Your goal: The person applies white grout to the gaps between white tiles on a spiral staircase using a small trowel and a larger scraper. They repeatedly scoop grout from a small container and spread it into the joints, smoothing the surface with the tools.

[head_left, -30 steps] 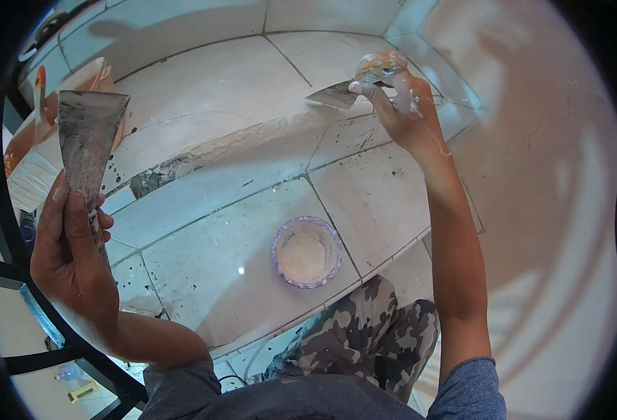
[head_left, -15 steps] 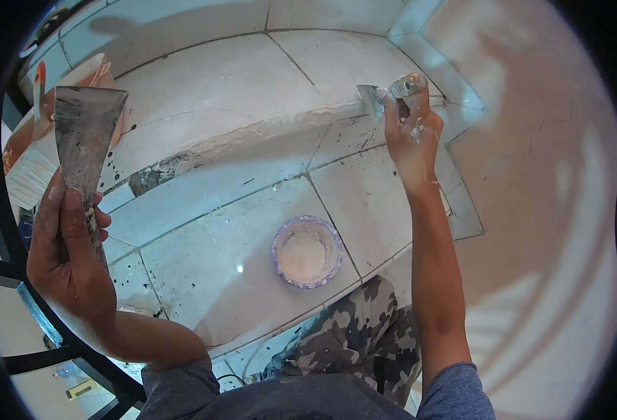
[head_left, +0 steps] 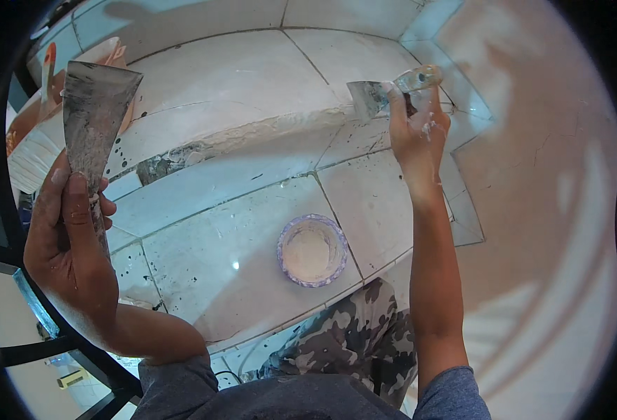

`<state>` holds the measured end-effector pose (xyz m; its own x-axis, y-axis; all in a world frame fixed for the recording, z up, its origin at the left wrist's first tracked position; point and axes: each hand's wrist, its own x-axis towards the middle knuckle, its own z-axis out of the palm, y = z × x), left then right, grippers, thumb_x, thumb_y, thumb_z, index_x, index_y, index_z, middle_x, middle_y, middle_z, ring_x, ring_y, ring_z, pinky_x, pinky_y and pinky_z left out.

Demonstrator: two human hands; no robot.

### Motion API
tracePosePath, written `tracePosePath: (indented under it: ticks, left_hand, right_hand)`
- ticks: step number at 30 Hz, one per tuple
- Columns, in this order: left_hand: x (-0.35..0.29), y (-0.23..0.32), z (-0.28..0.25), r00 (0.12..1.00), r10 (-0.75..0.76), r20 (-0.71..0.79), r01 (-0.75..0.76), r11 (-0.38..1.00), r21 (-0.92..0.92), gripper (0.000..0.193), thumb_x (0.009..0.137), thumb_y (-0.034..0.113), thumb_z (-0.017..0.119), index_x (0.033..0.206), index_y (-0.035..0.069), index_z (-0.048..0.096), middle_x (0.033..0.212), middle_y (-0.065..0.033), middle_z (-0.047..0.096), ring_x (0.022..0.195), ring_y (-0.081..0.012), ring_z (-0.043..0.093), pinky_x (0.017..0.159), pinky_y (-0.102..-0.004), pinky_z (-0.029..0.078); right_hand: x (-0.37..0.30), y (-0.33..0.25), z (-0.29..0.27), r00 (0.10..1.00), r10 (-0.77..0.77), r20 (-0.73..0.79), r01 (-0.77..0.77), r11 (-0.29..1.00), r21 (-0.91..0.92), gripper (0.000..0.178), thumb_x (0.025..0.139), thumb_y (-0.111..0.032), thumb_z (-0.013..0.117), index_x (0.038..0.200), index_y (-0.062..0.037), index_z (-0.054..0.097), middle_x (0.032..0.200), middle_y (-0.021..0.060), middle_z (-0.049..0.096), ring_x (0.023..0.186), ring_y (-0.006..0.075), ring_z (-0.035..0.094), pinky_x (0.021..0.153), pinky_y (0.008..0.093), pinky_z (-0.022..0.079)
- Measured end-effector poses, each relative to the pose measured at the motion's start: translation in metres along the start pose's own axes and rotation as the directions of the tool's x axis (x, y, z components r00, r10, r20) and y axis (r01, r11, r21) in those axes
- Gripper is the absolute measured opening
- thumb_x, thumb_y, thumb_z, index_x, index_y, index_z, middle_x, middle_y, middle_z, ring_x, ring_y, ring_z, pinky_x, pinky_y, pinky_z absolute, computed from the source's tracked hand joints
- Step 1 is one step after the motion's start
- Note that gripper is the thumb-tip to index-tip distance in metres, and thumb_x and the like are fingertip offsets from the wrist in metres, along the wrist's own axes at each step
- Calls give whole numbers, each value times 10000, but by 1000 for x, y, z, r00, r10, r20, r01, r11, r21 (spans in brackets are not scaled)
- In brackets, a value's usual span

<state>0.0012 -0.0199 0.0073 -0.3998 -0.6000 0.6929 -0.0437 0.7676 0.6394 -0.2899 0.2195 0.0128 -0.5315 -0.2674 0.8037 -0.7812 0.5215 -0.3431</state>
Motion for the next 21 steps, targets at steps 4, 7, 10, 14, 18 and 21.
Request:
tracePosePath:
  ticks: [4, 7, 10, 14, 18, 21]
  left_hand:
    - [0, -2, -1, 1000, 13, 12, -13, 1000, 12, 308, 1033, 186, 533, 1277, 22, 627, 901, -133, 721, 731, -115, 664, 584, -239, 504]
    - [0, 2, 0, 1000, -11, 16, 10, 1000, 29, 309, 1035, 184, 530, 1279, 21, 625, 902, -135, 721, 729, -117, 667, 579, -238, 505]
    - [0, 3, -2, 1000, -6, 19, 5, 1000, 28, 310, 1035, 183, 528, 1282, 22, 623, 905, -136, 722, 729, -117, 669, 575, -235, 506]
    - [1, -2, -3, 999, 25, 20, -26, 1000, 2, 313, 1035, 190, 528, 1281, 22, 622, 919, -141, 727, 735, -116, 674, 575, -234, 508]
    - [0, -2, -3, 999, 26, 27, -26, 1000, 1, 314, 1035, 194, 530, 1279, 20, 622, 933, -146, 730, 746, -117, 680, 581, -233, 513]
    - [1, -3, -3, 999, 41, 30, -41, 999, 13, 312, 1033, 191, 532, 1279, 22, 622, 933, -146, 732, 752, -120, 684, 585, -233, 515]
  right_hand:
    - [3, -3, 3, 994, -66, 92, 71, 996, -52, 407, 897, -146, 695, 1257, -56, 526, 812, 159, 707, 705, 344, 702, 660, 380, 548]
    - [2, -13, 11, 982, -165, 88, 166, 986, -3, 389, 893, -178, 731, 1219, -38, 572, 749, 91, 688, 598, 189, 658, 602, 292, 509]
    - [-1, -13, 12, 978, -201, 63, 195, 977, 86, 367, 894, -157, 729, 1201, -23, 580, 756, 96, 690, 606, 184, 651, 616, 283, 512]
    - [-3, -4, 4, 989, -144, 38, 143, 989, 26, 313, 900, -146, 723, 1147, -4, 596, 771, 100, 693, 625, 170, 644, 637, 272, 513]
    - [-7, 5, 7, 961, -264, 77, 262, 964, 35, 270, 906, -143, 719, 1107, 0, 610, 813, 101, 694, 671, 139, 639, 651, 256, 508]
    - [-9, -4, 0, 978, -195, 74, 185, 975, 127, 269, 895, -128, 709, 1114, -25, 593, 820, 129, 705, 703, 226, 688, 665, 298, 531]
